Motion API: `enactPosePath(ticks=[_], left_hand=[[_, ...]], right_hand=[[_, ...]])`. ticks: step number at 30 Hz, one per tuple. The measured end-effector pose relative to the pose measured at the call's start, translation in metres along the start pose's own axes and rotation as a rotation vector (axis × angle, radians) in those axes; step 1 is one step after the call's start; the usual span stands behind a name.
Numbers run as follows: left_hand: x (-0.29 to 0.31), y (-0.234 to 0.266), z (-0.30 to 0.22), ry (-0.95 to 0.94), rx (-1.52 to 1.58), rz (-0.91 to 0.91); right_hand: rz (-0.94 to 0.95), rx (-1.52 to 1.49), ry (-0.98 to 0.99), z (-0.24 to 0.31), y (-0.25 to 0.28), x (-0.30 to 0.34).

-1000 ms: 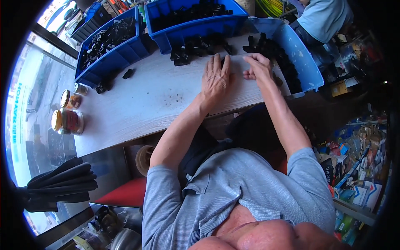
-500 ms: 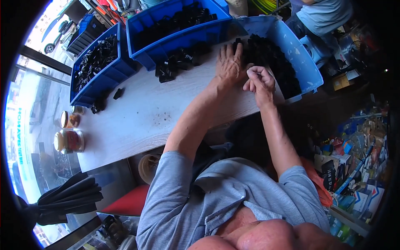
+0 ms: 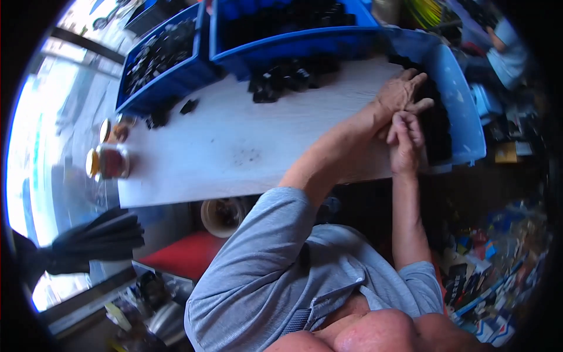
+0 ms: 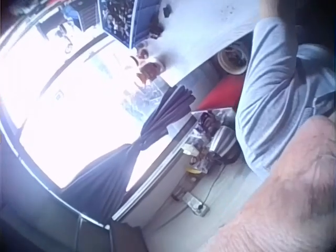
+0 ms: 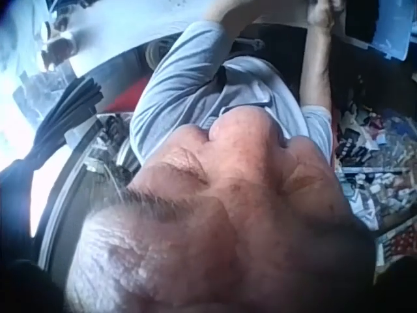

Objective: Assembling small black plastic components at a manual assembly workstation.

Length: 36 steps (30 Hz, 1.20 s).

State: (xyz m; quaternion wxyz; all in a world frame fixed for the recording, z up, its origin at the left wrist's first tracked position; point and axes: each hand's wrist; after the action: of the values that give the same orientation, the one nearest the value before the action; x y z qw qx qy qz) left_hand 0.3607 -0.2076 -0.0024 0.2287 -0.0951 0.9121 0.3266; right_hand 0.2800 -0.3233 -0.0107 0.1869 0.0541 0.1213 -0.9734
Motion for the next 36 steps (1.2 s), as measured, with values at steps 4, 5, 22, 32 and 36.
enactPosePath(ticks=[4, 5, 22, 32, 36], left_hand=[[0.027, 0.008, 0.006, 0.020, 0.068, -0.161], [0.034, 0.010, 0.004, -0.018, 0.107, -0.129], [0.277, 0.312, 0.084, 0.499, -1.030, -0.420], [0.281, 0.284, 0.038, 0.422, -0.815, -0.360], [0.288, 0.269, 0.013, 0.417, -0.748, -0.317]], right_hand=[[0.064, -0.053, -0.023, 0.010, -0.006, 0.004], [0.093, -0.028, -0.027, 0.015, -0.004, 0.006], [0.108, -0.175, -0.078, 0.007, 0.003, -0.003], [-0.103, 0.220, -0.289, 0.021, -0.003, -0.061], [-0.199, 0.484, -0.285, 0.027, -0.004, -0.104]])
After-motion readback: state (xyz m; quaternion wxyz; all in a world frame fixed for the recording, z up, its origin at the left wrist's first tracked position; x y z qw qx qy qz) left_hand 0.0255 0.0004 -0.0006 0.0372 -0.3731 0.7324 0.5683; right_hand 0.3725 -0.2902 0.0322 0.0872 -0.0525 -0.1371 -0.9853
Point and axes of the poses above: each hand's wrist, its own x-axis away from the middle knuckle, its own y-axis out of the back of the hand, z = x × y, and after that the axes turned 4 degrees about x, right-handed
